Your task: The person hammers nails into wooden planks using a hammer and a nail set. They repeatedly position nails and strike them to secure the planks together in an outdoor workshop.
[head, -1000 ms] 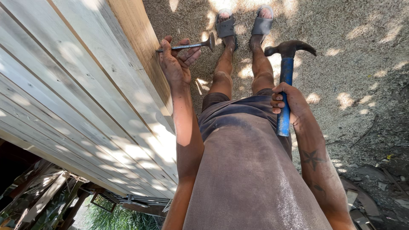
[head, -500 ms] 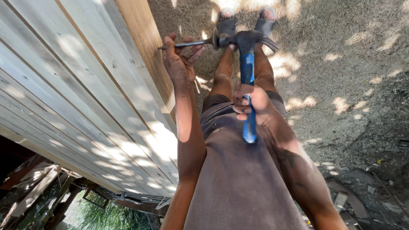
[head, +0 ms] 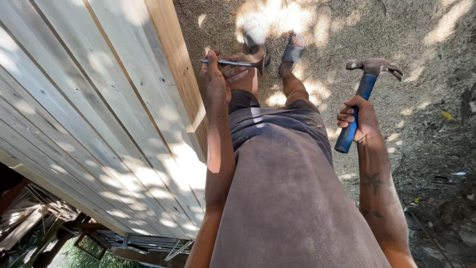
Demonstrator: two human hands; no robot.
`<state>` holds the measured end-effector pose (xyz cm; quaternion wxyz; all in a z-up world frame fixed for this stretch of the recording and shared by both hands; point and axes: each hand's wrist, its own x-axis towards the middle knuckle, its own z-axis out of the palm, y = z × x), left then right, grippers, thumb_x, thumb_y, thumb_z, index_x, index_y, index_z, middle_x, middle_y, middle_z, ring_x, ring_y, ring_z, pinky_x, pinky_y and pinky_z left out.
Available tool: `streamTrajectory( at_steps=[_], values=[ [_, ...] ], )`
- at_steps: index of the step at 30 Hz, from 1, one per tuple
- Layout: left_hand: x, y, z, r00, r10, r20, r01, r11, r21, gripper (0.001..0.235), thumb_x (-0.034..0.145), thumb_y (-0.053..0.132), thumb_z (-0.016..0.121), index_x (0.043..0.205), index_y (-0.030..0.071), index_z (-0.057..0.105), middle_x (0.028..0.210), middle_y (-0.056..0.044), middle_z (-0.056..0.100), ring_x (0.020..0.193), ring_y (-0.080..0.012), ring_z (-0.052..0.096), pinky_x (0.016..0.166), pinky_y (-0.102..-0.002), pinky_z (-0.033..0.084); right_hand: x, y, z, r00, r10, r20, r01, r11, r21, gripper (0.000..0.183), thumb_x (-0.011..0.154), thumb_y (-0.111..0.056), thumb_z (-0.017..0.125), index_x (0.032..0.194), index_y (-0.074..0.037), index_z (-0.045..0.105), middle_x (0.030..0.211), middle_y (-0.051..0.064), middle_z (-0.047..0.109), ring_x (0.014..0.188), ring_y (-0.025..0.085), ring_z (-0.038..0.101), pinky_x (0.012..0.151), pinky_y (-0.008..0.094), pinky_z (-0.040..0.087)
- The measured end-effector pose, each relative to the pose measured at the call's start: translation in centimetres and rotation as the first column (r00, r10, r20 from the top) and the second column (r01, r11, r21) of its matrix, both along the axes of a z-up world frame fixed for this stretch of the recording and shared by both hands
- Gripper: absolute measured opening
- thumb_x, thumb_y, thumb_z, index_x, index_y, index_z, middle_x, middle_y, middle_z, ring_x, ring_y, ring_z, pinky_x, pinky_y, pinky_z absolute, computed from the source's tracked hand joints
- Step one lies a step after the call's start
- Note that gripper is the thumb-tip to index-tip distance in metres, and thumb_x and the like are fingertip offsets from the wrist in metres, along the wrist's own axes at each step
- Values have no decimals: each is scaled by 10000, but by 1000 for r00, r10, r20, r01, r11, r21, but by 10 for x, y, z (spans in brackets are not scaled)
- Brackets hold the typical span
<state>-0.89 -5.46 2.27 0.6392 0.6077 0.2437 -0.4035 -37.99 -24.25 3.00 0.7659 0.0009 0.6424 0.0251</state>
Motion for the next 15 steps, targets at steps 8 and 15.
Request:
streamTrajectory(
  at_steps=[8, 15],
  values=[
    [103, -76, -1, 994, -47, 96, 50, 998, -26, 445, 1061, 383, 466, 1290, 5, 409, 894, -244, 719, 619, -330, 763, 510, -405, 710, 115, -33, -4, 989, -44, 142, 41, 999, 24, 305, 889, -149, 599, 676, -181, 383, 577, -60, 415, 464, 58, 400, 444, 249, 370],
    [206, -126, -28, 961, -129, 243, 149, 987, -67, 456, 1051, 357, 512, 1325, 3, 424, 926, -262, 751, 650, -320, 791, 517, -382, 712, 245, -34, -11, 969, -136, 208, 114, 987, 116, 217, 907, -130, 588, 732, -151, 461, 597, -56, 433, 448, 67, 396, 441, 251, 369]
  ],
)
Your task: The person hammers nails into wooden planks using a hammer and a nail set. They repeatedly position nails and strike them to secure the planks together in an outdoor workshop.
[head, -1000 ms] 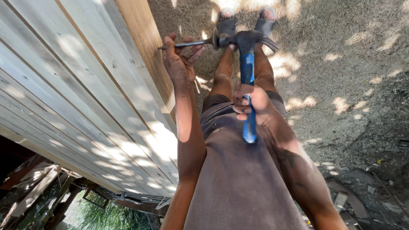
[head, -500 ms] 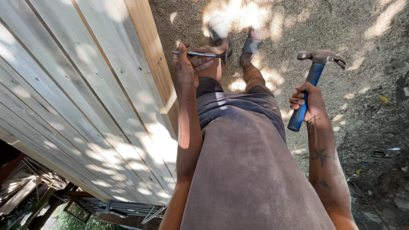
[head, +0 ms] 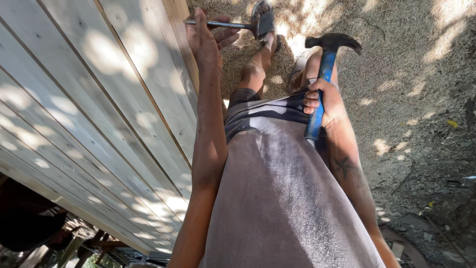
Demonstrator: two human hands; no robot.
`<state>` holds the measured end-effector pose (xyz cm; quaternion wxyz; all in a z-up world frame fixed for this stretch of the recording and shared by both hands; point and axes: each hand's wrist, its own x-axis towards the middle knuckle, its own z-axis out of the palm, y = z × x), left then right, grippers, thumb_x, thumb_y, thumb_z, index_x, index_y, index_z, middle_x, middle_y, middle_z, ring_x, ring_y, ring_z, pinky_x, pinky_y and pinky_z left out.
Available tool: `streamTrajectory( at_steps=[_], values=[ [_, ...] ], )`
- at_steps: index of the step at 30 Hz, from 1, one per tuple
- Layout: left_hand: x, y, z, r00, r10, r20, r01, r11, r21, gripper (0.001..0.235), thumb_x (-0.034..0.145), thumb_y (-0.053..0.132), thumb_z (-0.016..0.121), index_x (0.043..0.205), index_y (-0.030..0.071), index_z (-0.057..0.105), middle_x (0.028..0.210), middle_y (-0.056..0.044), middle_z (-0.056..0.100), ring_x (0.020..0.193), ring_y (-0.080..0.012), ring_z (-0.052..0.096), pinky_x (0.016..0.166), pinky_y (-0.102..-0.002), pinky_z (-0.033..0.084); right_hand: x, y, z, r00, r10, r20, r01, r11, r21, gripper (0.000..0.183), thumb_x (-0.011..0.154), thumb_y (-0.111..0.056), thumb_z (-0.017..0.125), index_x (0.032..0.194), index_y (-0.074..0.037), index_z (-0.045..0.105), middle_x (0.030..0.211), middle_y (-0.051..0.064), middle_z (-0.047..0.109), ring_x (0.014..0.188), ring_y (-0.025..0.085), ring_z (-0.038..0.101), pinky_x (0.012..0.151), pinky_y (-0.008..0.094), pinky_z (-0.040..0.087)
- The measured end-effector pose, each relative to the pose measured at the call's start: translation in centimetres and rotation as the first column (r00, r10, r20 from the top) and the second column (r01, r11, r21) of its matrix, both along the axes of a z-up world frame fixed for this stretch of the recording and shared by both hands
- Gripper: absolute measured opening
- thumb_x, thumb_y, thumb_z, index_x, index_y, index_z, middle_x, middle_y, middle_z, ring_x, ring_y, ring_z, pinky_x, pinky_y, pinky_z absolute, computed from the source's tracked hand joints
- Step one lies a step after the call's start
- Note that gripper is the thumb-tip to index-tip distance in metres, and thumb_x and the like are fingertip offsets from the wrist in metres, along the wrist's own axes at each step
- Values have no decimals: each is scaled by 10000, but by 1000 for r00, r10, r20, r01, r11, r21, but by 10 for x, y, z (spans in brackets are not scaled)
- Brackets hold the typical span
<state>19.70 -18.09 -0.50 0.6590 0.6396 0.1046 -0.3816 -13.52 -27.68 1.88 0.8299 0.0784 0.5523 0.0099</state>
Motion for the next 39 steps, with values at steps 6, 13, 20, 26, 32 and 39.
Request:
streamTrajectory(
  at_steps=[6, 13, 20, 26, 32, 39],
  values=[
    [32, -30, 2, 1000, -3, -19, 3, 1000, -25, 475, 1028, 373, 518, 1334, 28, 403, 926, -264, 748, 643, -321, 789, 510, -375, 708, 77, -11, 11, 996, 91, -9, -91, 995, 31, 210, 885, -130, 587, 726, -156, 454, 577, -60, 421, 431, 63, 410, 407, 250, 381],
    [36, -41, 12, 999, 29, -37, -29, 999, 21, 514, 1045, 366, 501, 1415, 28, 385, 910, -274, 735, 639, -333, 776, 513, -383, 706, 97, -34, 27, 968, 234, -93, -235, 972, -3, 169, 865, -107, 607, 790, -172, 470, 606, -59, 435, 448, 53, 425, 417, 238, 397],
    [31, -46, 14, 987, 129, -100, -127, 992, 26, 416, 1074, 290, 437, 1387, 23, 376, 952, -280, 715, 686, -369, 776, 567, -438, 719, 77, -57, 15, 983, 163, -79, -160, 986, 44, 193, 897, -120, 611, 830, -153, 432, 608, -73, 452, 463, 36, 462, 433, 229, 428],
    [30, -50, 12, 978, 161, -130, -157, 987, 43, 377, 1079, 284, 426, 1376, 55, 393, 966, -270, 715, 706, -379, 774, 588, -446, 716, 63, -74, 4, 988, 118, -97, -119, 993, -6, 159, 888, -106, 586, 840, -139, 438, 597, -63, 460, 447, 30, 464, 422, 221, 422],
    [31, -50, 12, 972, 187, -144, -181, 982, 56, 352, 1083, 273, 415, 1356, 50, 402, 962, -273, 715, 709, -383, 775, 595, -454, 717, 65, -90, 6, 988, 102, -119, -104, 994, -13, 188, 897, -104, 583, 825, -145, 415, 602, -66, 453, 460, 22, 465, 431, 213, 423],
    [28, -55, 16, 969, 208, -132, -204, 978, 41, 377, 1089, 298, 418, 1349, 26, 391, 955, -276, 716, 707, -378, 772, 601, -449, 718, 60, -89, -2, 992, 93, -86, -95, 995, -21, 233, 880, -89, 585, 742, -163, 413, 580, -58, 447, 434, 23, 460, 398, 213, 412]
  ],
)
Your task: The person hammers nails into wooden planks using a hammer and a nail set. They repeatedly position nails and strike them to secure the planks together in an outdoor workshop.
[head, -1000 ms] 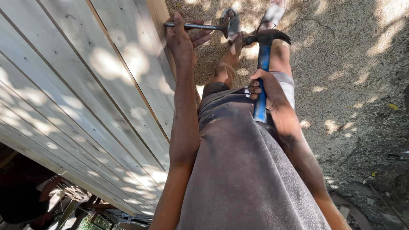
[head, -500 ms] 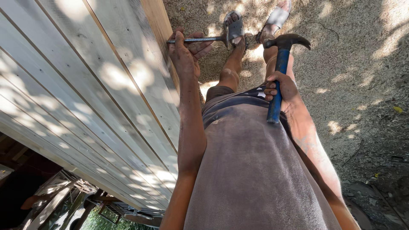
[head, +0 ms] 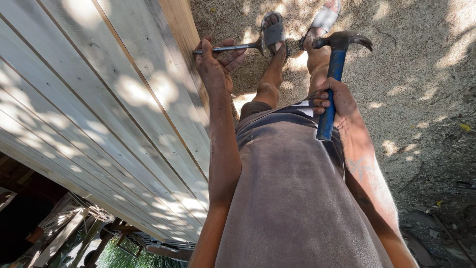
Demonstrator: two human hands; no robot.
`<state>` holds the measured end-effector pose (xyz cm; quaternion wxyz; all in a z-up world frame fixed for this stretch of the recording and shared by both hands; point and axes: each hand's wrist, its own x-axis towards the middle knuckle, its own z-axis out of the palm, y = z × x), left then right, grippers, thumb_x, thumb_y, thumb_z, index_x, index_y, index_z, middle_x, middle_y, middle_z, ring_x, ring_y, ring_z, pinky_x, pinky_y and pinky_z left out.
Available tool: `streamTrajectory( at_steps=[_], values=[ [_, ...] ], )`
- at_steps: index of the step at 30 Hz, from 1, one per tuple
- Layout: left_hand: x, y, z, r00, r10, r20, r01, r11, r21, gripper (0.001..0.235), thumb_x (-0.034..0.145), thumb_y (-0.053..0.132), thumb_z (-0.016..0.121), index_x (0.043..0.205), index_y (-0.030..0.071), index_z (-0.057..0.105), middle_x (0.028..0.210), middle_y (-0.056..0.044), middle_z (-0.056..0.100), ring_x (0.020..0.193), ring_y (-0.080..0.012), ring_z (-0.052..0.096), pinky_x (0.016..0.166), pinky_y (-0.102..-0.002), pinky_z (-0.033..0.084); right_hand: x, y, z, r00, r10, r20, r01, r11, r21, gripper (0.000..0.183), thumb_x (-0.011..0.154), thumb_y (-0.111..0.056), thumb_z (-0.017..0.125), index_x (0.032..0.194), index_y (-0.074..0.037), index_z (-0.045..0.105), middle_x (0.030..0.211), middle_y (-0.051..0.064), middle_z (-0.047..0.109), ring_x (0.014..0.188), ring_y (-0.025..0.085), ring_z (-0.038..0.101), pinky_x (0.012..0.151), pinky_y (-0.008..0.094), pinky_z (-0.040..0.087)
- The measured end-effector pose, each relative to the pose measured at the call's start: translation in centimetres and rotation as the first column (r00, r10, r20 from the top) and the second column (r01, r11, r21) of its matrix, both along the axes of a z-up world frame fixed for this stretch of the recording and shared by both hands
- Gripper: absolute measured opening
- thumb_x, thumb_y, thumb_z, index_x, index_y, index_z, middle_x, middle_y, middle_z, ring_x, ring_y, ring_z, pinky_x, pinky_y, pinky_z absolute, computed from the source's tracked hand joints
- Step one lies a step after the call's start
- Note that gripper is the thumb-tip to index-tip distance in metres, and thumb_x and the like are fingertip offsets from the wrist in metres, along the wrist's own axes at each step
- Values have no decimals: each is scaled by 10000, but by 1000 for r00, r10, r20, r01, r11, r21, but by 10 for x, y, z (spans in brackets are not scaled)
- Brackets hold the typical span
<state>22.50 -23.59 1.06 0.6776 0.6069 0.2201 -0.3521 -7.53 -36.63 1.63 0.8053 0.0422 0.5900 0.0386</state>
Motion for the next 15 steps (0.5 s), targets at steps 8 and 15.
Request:
streamTrajectory(
  at_steps=[8, 15],
  values=[
    [-2, 1, 2, 999, -30, 37, 29, 999, 17, 440, 1091, 286, 430, 1414, -7, 373, 944, -289, 722, 715, -361, 779, 599, -427, 711, -8, -50, 83, 969, -245, -20, 229, 929, -290, 230, 943, -104, 598, 770, -156, 455, 600, -62, 457, 475, 26, 446, 420, 205, 395],
    [-1, 4, -3, 998, -19, 62, 23, 998, -62, 409, 1086, 277, 430, 1357, -21, 364, 956, -292, 723, 706, -359, 776, 613, -440, 721, 71, 31, 67, 942, -14, 334, -77, 963, 258, 239, 854, -127, 569, 657, -176, 443, 499, -64, 402, 355, 82, 375, 391, 281, 354]
  ],
)
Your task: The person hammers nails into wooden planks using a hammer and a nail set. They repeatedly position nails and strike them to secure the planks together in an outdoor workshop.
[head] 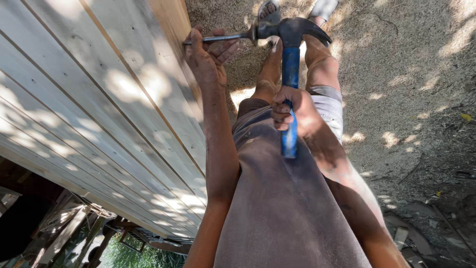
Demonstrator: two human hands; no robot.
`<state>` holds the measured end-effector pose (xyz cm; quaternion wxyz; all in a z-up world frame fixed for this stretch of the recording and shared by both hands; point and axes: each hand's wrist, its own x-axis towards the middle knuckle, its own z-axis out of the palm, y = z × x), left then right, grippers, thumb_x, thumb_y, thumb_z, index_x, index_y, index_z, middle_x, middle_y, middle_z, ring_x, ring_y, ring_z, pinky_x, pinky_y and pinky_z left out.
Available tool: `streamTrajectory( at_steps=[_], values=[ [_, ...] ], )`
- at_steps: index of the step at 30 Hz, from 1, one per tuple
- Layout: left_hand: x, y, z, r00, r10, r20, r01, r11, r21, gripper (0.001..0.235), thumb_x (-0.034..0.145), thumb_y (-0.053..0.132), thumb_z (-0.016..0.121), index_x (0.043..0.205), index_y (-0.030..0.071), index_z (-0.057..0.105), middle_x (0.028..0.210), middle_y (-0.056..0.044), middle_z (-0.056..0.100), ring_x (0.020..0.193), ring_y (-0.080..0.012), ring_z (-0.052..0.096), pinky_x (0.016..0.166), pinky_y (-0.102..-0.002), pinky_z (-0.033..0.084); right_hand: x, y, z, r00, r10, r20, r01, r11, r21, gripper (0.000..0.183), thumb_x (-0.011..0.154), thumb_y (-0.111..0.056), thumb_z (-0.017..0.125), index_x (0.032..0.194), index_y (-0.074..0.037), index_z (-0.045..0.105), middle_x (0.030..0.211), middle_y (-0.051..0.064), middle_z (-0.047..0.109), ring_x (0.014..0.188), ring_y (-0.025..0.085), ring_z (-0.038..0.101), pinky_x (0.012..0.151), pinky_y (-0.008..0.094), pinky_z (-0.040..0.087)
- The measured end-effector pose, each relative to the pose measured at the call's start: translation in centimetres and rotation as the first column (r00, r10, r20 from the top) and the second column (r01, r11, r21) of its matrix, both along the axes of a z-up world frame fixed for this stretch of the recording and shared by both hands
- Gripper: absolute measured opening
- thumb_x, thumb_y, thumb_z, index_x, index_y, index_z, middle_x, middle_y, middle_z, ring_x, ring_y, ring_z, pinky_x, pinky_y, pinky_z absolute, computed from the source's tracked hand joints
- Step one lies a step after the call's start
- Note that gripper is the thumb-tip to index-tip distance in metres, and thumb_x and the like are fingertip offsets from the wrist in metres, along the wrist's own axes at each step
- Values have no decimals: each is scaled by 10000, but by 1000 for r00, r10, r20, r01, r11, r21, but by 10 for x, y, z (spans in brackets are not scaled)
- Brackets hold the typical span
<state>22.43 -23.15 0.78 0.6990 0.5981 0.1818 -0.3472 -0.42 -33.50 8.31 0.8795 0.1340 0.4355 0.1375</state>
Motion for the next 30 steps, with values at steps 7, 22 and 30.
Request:
streamTrajectory(
  at_steps=[7, 22, 30],
  values=[
    [-6, -1, -2, 998, -62, -12, 63, 992, 112, 410, 1085, 264, 429, 1365, -18, 329, 959, -299, 723, 731, -365, 785, 614, -431, 718, -71, -23, -15, 940, -169, -298, 53, 932, -359, 208, 884, -97, 562, 736, -180, 441, 576, -69, 399, 426, 39, 386, 377, 240, 338],
    [7, 0, -19, 993, -118, -4, 118, 991, 67, 407, 1077, 243, 430, 1386, -8, 345, 952, -304, 715, 707, -365, 781, 584, -391, 715, -101, -7, -42, 930, -222, -294, 145, 954, -261, 272, 916, -58, 544, 705, -159, 407, 562, -41, 424, 414, 49, 440, 371, 237, 398],
    [5, 3, -23, 997, -83, -6, 83, 996, 21, 428, 1077, 246, 419, 1406, -15, 339, 937, -292, 719, 703, -358, 778, 582, -382, 716, -106, -11, -42, 929, -216, -302, 140, 957, -256, 249, 918, -65, 555, 715, -126, 425, 567, -36, 455, 414, 52, 459, 373, 231, 415]
  ],
)
